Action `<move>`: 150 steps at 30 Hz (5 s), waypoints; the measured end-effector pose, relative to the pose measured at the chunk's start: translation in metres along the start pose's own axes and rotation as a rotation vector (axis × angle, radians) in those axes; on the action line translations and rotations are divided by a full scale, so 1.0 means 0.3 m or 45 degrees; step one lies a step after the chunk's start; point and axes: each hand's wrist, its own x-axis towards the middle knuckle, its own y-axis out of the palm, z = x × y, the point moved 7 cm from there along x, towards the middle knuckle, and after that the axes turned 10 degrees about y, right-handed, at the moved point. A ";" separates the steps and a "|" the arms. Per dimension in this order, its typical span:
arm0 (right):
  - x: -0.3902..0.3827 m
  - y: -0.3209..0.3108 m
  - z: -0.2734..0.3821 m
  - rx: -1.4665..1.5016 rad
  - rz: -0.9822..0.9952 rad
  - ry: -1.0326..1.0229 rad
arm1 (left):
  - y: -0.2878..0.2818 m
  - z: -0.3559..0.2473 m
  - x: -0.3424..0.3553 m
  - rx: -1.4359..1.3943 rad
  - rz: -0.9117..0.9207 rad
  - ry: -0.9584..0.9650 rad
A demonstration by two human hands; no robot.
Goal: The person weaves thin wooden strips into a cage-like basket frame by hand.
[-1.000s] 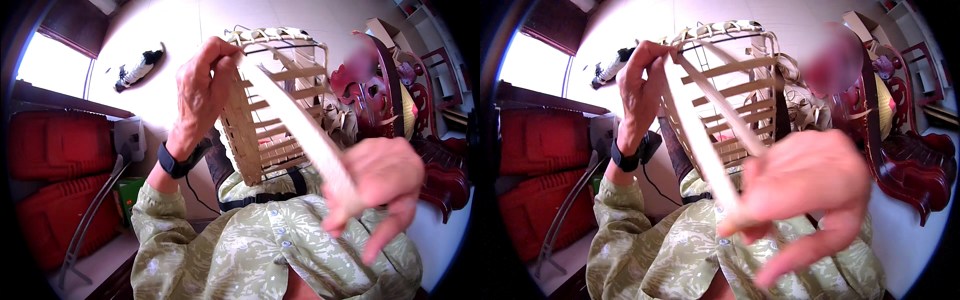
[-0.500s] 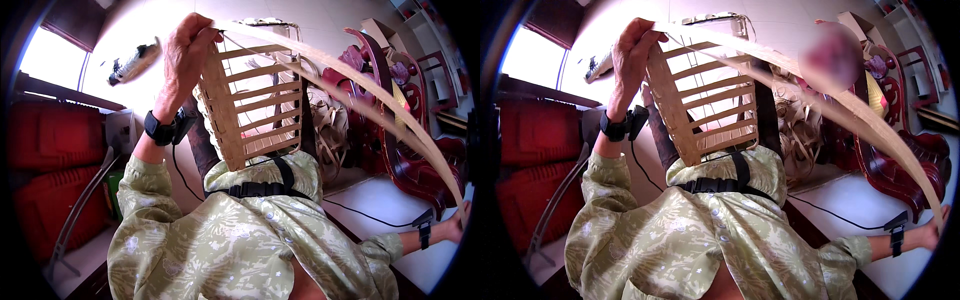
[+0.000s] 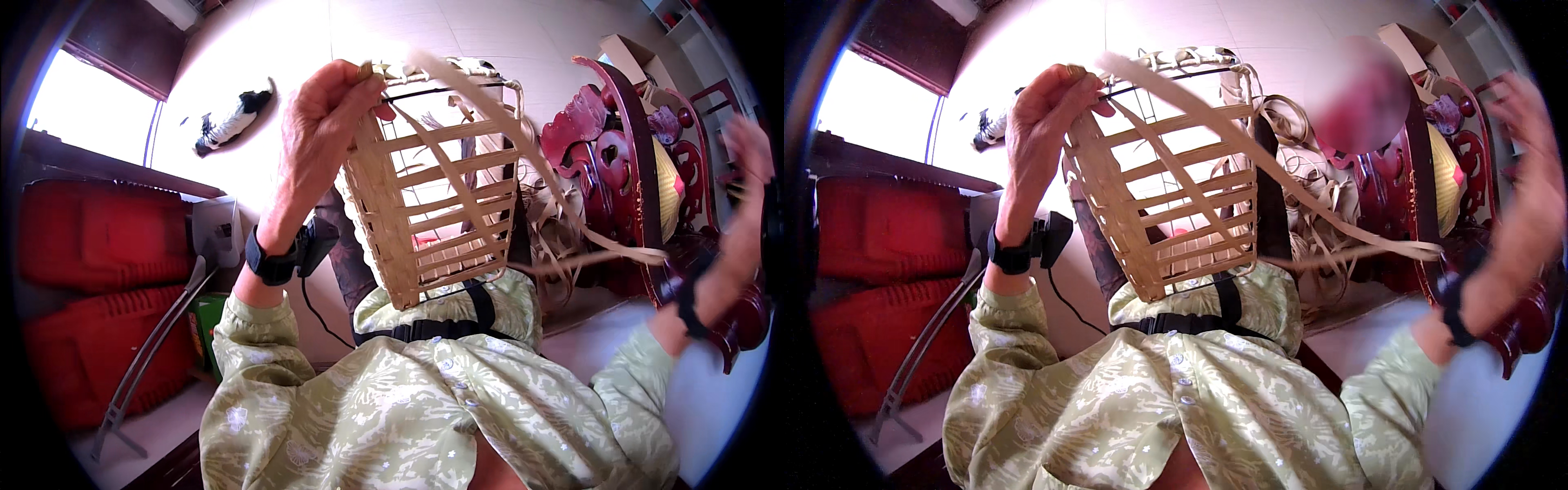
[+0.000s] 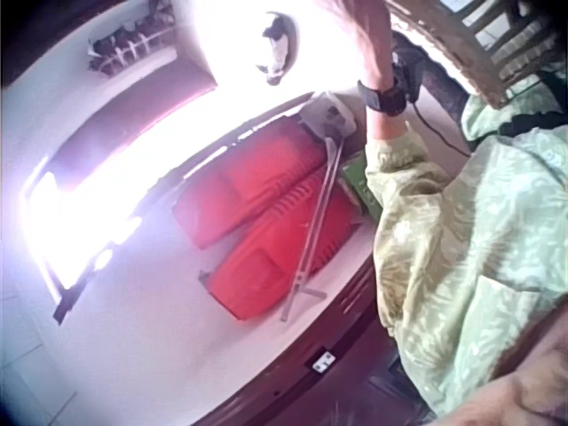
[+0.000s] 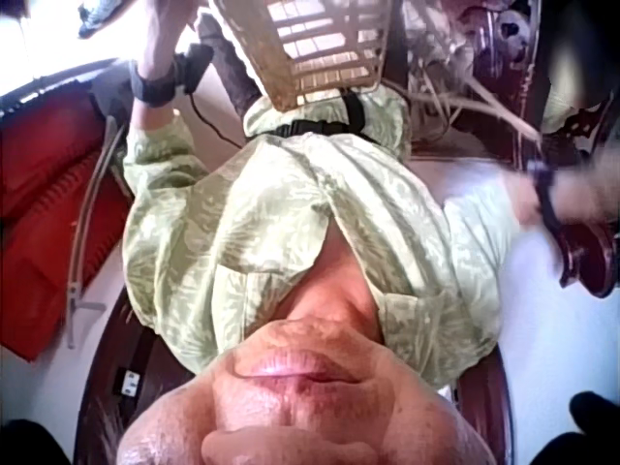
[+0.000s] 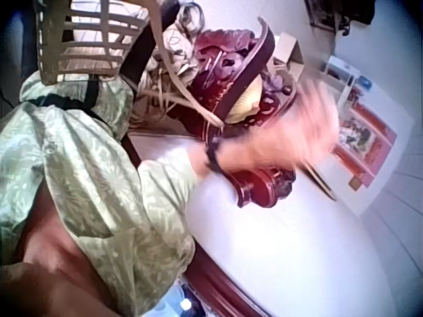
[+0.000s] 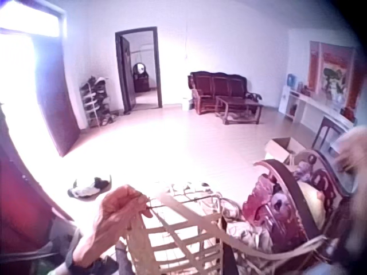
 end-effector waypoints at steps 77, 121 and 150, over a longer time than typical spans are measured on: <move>-0.370 0.924 0.300 0.388 0.676 0.126 | -0.062 0.034 0.108 0.809 0.981 -0.477; -0.335 0.895 0.326 0.417 0.697 -0.092 | -0.139 0.043 0.008 0.352 0.414 -0.242; -0.292 0.237 0.214 0.849 1.449 -0.347 | -0.096 0.129 0.069 0.505 0.316 -0.295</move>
